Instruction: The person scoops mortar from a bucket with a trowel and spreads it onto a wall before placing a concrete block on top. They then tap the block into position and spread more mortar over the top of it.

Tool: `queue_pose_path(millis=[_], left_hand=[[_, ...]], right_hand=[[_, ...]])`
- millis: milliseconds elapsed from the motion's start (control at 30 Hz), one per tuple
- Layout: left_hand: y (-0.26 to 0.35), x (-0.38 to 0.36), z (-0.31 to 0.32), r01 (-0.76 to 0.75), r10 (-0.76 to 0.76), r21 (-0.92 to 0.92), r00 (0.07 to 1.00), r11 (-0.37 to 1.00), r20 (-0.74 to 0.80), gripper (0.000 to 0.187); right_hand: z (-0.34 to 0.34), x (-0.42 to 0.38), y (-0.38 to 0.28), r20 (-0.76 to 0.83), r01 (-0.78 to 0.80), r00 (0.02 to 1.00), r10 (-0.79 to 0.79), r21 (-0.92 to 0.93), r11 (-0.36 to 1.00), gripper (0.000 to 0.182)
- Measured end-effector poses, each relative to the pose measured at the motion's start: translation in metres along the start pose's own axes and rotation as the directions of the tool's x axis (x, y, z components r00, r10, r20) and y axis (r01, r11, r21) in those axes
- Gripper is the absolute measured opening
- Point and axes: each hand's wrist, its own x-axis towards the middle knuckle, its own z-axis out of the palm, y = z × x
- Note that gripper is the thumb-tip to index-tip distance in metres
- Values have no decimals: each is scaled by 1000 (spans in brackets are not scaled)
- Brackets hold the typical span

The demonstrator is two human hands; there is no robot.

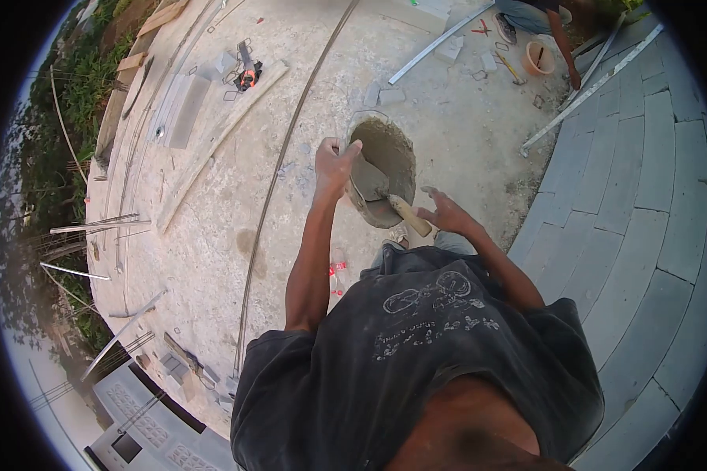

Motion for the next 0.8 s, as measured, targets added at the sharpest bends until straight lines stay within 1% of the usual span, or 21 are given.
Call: queue_pose_path(millis=[33,67,167,200,233,300,333,400,433,500,533,600,633,733,800], left_hand=[[0,0,-9,31,-31,-15,1000,999,-3,34],[-1,-3,-17,62,-62,-29,998,998,-7,34],[2,-9,-43,69,-79,-122,994,990,-75,36],[19,-19,-44,49,-55,-47,989,998,-135,34],[24,-18,-49,38,-51,-95,989,995,-138,34],[26,-19,-57,25,-53,-200,989,979,-138,35],[31,-17,-56,7,-41,-212,987,977,-157,35],[37,-20,-57,-14,-32,-231,981,973,-193,35],[40,-21,-54,-17,-25,-244,985,970,-169,36],[46,-19,-44,-27,-4,-272,994,962,-110,37],[45,-15,-39,-57,39,-218,996,974,-86,38],[41,-9,-26,-125,123,-109,992,986,-30,40],[44,-8,-19,-135,131,-146,991,980,-38,41],[57,0,-1,-162,151,-272,987,949,-61,45],[61,2,10,-148,132,-385,989,911,-67,46]], right_hand=[[17,-2,-5,78,-21,997,14,91,996,81],[31,-3,-9,105,-35,994,26,84,996,79],[47,3,-36,153,-40,988,33,40,998,73],[47,5,-41,156,-33,987,31,14,999,72],[42,5,-47,159,-27,987,30,-19,999,70],[22,-2,-57,79,24,997,-16,-106,994,65],[4,-2,-66,28,53,998,-49,-154,987,62],[-35,-17,-90,-61,124,986,-156,-355,927,58],[-50,-25,-99,-99,144,973,-210,-453,880,57],[-66,-28,-114,-202,138,933,-296,-561,816,52],[-70,-26,-120,-251,125,906,-342,-612,780,50],[-63,-11,-121,-317,114,857,-406,-653,749,49],[-60,-6,-117,-350,104,829,-437,-671,734,49],[-49,-30,-105,-204,105,925,-321,-674,731,49],[-62,-47,-96,-202,173,876,-438,-716,676,48]])
